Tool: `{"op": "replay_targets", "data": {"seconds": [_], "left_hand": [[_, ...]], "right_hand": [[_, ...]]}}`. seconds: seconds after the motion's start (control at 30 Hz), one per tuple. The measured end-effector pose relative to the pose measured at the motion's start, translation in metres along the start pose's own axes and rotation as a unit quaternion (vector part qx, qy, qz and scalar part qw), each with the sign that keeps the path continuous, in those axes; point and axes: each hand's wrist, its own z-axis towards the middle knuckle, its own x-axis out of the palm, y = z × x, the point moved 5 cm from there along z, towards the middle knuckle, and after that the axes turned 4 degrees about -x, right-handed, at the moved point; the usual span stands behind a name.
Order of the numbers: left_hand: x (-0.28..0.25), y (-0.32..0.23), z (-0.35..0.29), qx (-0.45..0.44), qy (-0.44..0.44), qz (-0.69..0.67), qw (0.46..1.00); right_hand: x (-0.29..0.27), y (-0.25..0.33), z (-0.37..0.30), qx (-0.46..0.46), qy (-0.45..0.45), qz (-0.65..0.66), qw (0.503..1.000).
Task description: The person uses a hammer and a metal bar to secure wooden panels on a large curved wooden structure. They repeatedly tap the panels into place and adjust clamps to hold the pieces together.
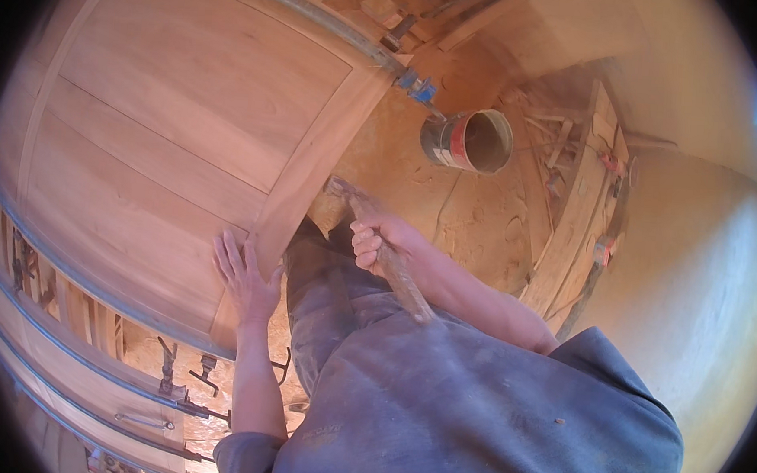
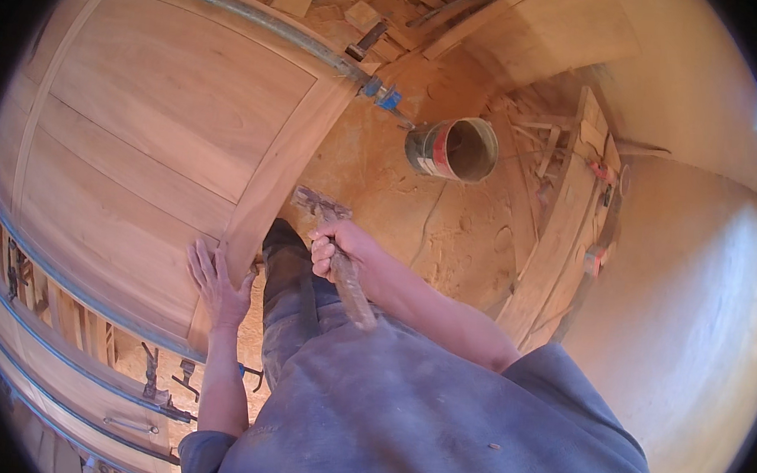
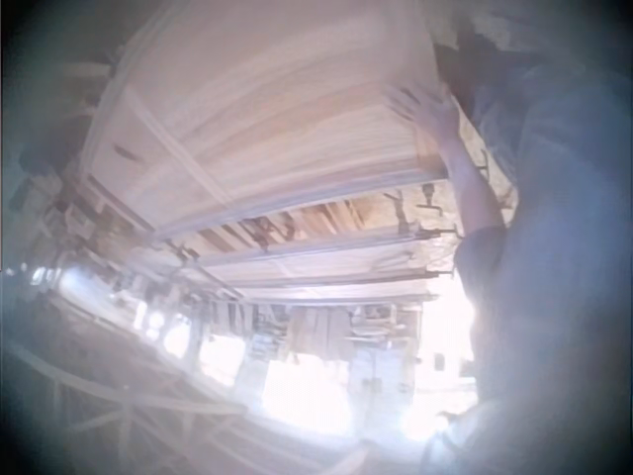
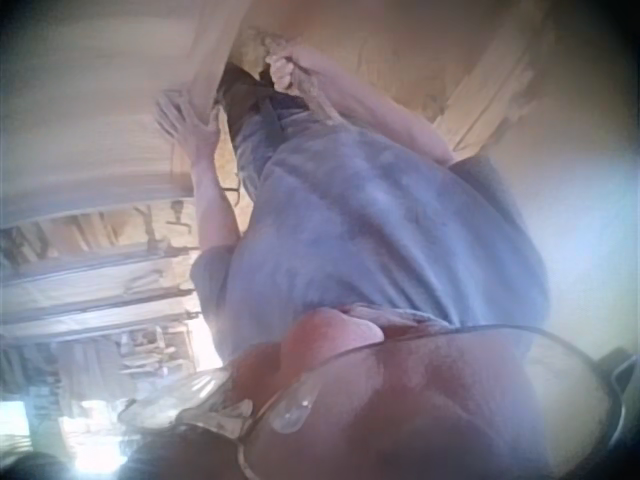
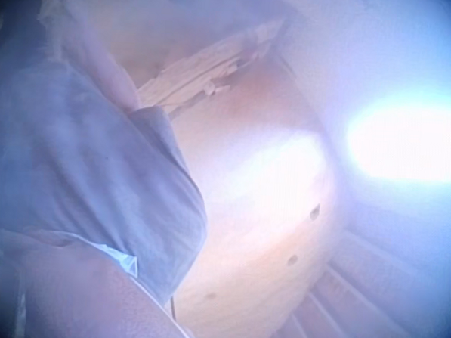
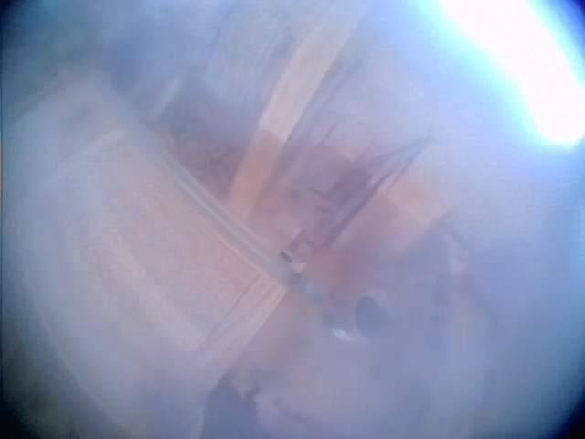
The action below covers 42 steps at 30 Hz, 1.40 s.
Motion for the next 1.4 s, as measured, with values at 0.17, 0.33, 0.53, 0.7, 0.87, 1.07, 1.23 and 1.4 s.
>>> {"op": "replay_targets", "data": {"seconds": [0.17,0.33,0.53,0.7,0.87,1.07,1.23,1.4], "left_hand": [[-0.001,-0.004,0.001,-0.008,0.01,0.024,1.0],[0.005,-0.002,0.003,-0.02,0.016,0.047,0.999],[0.009,-0.003,0.003,-0.032,0.036,0.053,0.997],[0.005,-0.015,0.007,-0.06,0.056,0.06,0.995],[0.004,-0.031,0.012,-0.1,0.053,0.087,0.99],[0.003,-0.071,0.028,-0.233,0.007,0.039,0.972],[0.04,-0.096,0.034,-0.311,-0.035,0.012,0.95],[0.028,-0.118,0.039,-0.36,-0.035,-0.057,0.931]], "right_hand": [[-0.005,0.001,0.005,0.004,0.023,0.034,0.999],[-0.006,0.005,0.006,-0.006,0.021,0.022,1.0],[-0.028,0.011,-0.022,0.005,0.07,-0.028,0.997],[-0.021,0.033,-0.055,-0.047,0.049,-0.157,0.985],[0.004,0.076,-0.043,-0.078,0.07,-0.311,0.945],[0.069,0.127,-0.002,-0.093,0.116,-0.547,0.824],[0.075,0.147,0.042,-0.135,0.102,-0.785,0.596],[0.067,0.171,0.034,-0.146,0.042,-0.792,0.592]]}}
